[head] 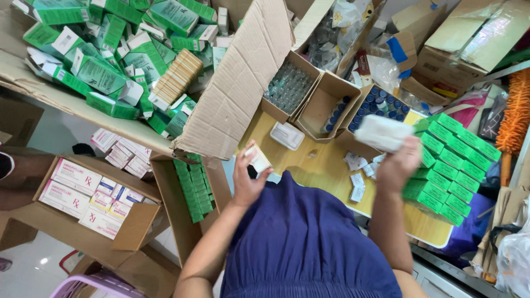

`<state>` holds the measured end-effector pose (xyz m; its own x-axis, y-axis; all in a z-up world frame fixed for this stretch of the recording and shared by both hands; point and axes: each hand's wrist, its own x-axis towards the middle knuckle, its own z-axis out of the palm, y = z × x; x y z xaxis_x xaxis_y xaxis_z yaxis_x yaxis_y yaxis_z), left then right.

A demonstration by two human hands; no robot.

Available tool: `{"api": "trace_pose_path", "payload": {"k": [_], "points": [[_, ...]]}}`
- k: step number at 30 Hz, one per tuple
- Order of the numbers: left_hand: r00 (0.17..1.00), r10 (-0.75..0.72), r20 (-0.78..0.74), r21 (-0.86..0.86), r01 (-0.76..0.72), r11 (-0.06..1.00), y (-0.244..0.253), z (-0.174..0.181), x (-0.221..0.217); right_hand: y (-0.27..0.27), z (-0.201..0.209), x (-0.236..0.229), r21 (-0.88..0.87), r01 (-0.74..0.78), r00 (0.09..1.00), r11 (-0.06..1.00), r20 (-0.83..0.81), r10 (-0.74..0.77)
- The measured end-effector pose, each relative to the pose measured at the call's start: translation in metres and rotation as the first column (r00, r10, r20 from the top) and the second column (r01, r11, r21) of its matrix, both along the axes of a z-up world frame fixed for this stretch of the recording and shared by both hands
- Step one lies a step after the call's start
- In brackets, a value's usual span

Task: The person repeatedly picks up small green boxes and white plastic trays from a large cardboard box. They place the boxes into the trays and then set the filled trays on a table. The person continues this process throughout the clip, handling the items one at a time.

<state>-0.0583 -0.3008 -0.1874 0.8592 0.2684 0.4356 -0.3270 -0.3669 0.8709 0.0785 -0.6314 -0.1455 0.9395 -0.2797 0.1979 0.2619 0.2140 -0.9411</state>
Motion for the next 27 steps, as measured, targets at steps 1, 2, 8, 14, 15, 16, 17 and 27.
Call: {"api": "trace_pose_path", "payload": {"k": [1,2,8,14,15,16,17,27], "points": [[0.986,-0.010,-0.166,-0.068,-0.002,0.998,0.011,-0.015,-0.008,-0.017,0.005,0.001,0.047,0.030,0.999,0.998,-0.016,-0.029],[0.948,0.001,-0.317,-0.100,-0.034,0.994,0.018,-0.034,-0.007,-0.029,0.006,0.001,0.093,0.060,0.998,0.994,-0.033,-0.057],[0.812,-0.217,-0.542,-0.689,-0.282,0.668,0.037,-0.142,0.055,-0.019,-0.020,-0.021,0.066,-0.021,0.990,0.998,-0.141,0.031],[0.708,0.207,-0.675,-0.316,-0.531,0.786,0.025,-0.163,0.086,0.001,-0.033,-0.041,-0.121,-0.108,0.956,0.987,-0.284,0.069],[0.687,0.207,-0.697,-0.308,-0.546,0.779,0.016,-0.158,0.077,0.004,-0.031,-0.043,-0.155,-0.131,0.954,0.979,-0.288,0.082],[0.665,0.206,-0.718,-0.298,-0.561,0.772,0.004,-0.151,0.067,0.007,-0.029,-0.045,-0.189,-0.154,0.952,0.970,-0.292,0.094],[0.726,0.042,-0.686,-0.417,-0.439,0.796,-0.009,-0.142,0.053,0.012,-0.025,-0.047,-0.220,-0.179,0.948,0.959,-0.299,0.108],[0.688,-0.715,-0.124,-0.971,0.063,0.229,-0.050,-0.039,0.047,0.090,0.025,-0.071,-0.860,-0.266,0.771,0.435,0.081,0.632]]}}
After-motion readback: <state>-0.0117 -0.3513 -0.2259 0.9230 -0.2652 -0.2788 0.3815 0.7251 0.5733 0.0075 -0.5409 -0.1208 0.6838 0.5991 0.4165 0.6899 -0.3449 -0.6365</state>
